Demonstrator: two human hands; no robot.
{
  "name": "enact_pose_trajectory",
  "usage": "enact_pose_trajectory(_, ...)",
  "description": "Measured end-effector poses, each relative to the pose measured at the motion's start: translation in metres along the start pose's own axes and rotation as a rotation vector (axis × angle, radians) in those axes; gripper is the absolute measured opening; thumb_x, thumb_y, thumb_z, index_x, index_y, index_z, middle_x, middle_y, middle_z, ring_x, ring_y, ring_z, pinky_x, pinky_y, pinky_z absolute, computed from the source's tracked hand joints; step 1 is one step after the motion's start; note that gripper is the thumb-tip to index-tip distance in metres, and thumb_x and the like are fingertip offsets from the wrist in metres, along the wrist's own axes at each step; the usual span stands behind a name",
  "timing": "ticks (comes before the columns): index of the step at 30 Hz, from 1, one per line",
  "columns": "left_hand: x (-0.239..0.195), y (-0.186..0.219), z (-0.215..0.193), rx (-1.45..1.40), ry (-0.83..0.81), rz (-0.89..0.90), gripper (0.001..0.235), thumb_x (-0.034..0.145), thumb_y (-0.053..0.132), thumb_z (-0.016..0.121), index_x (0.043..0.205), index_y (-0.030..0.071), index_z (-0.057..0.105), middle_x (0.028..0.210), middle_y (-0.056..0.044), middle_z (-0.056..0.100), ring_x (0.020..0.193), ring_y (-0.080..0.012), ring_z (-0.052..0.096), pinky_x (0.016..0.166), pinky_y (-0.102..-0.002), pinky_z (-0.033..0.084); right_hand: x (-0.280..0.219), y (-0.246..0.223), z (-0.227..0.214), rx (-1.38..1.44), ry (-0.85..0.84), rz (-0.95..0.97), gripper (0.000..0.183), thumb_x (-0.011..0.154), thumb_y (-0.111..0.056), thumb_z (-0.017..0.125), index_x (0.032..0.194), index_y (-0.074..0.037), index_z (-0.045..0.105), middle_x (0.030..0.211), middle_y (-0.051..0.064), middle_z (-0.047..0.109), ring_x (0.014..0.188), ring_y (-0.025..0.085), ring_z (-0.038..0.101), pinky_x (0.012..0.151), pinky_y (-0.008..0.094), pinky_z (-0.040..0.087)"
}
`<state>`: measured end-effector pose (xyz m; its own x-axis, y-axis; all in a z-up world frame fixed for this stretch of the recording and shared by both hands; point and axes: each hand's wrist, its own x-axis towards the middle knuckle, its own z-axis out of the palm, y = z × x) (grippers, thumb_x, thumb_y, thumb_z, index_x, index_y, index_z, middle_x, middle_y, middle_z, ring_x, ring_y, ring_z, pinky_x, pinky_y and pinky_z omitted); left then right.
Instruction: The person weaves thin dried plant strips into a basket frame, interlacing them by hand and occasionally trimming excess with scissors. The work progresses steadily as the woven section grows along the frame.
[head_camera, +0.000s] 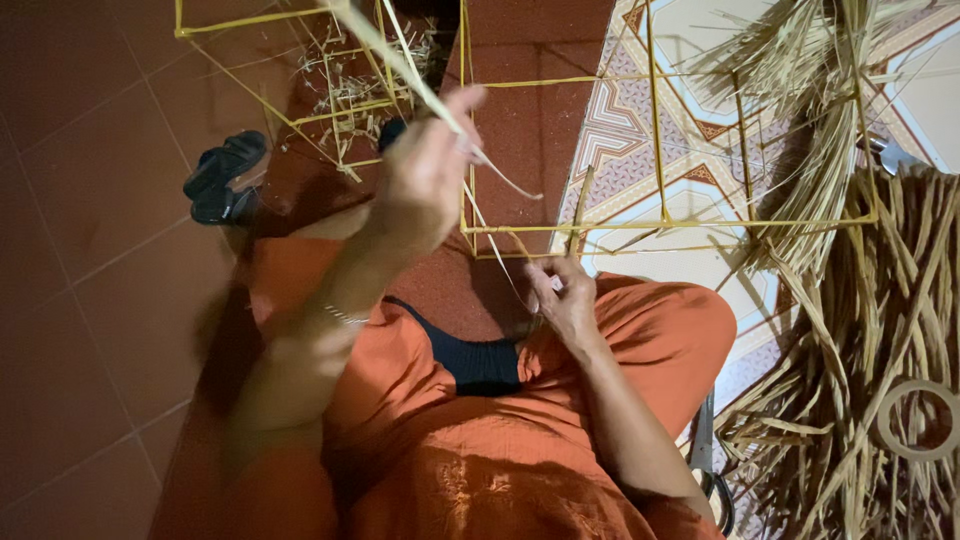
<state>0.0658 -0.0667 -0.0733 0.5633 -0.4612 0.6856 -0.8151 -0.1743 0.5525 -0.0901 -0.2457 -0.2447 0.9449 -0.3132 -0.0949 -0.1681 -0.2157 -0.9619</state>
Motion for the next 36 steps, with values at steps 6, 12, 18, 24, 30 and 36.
enact_pose_trajectory(6, -0.035, -0.005, 0.048, 0.041, -0.080, -0.201, 0.016, 0.102, 0.002, 0.063, 0.118, -0.002, 0.065, 0.100, -0.018, 0.075, 0.078, -0.0226, 0.075, 0.062, -0.030, 0.062, -0.026, 0.001, -0.013, -0.070, 0.040, -0.063, 0.020, 0.096, -0.017, 0.077, 0.085, -0.001, 0.072, 0.065, 0.003, 0.056, 0.058, 0.009, 0.042, 0.053, 0.026, 0.035)
enact_pose_trajectory(12, -0.061, -0.017, 0.063, -0.043, -0.104, -0.420, 0.014, 0.096, 0.007, 0.069, 0.109, 0.002, 0.068, 0.076, -0.015, 0.072, 0.068, -0.0197, 0.074, 0.056, -0.034, 0.054, -0.031, 0.010, -0.016, 0.013, 0.020, -0.142, 0.019, 0.093, -0.017, 0.077, 0.083, -0.001, 0.071, 0.070, -0.001, 0.060, 0.063, 0.004, 0.050, 0.056, 0.023, 0.041)
enact_pose_trajectory(18, -0.069, -0.022, 0.071, -0.112, -0.137, -0.560, 0.010, 0.097, 0.010, 0.066, 0.105, 0.004, 0.069, 0.073, -0.014, 0.070, 0.060, -0.0225, 0.072, 0.053, -0.036, 0.051, -0.033, 0.024, -0.019, 0.206, -0.008, -0.065, 0.021, 0.098, -0.016, 0.071, 0.082, -0.002, 0.070, 0.075, -0.006, 0.063, 0.069, 0.002, 0.052, 0.061, 0.021, 0.044)
enact_pose_trajectory(24, -0.067, -0.026, 0.070, -0.078, -0.153, -0.557, 0.017, 0.092, 0.013, 0.066, 0.107, 0.004, 0.062, 0.068, -0.013, 0.070, 0.061, -0.0257, 0.071, 0.057, -0.038, 0.052, -0.030, 0.043, -0.016, 0.303, -0.028, 0.041, 0.024, 0.098, -0.016, 0.071, 0.079, -0.002, 0.068, 0.070, -0.004, 0.061, 0.062, 0.005, 0.050, 0.056, 0.022, 0.041)
enact_pose_trajectory(30, -0.070, -0.033, 0.073, -0.125, -0.136, -0.533, 0.014, 0.103, 0.016, 0.060, 0.099, 0.003, 0.060, 0.077, -0.014, 0.071, 0.074, -0.0270, 0.075, 0.061, -0.038, 0.056, -0.029, 0.045, -0.017, 0.332, -0.039, -0.016, 0.023, 0.099, -0.016, 0.069, 0.081, -0.002, 0.069, 0.073, -0.005, 0.064, 0.066, 0.003, 0.053, 0.060, 0.021, 0.045)
enact_pose_trajectory(36, -0.070, -0.030, 0.071, -0.026, -0.195, -0.557, 0.015, 0.097, 0.018, 0.067, 0.094, 0.003, 0.071, 0.079, -0.014, 0.073, 0.069, -0.0254, 0.074, 0.060, -0.038, 0.055, -0.030, 0.041, -0.019, 0.329, -0.017, 0.009, 0.019, 0.097, -0.014, 0.070, 0.082, -0.002, 0.070, 0.073, -0.006, 0.064, 0.066, 0.003, 0.053, 0.060, 0.021, 0.045)
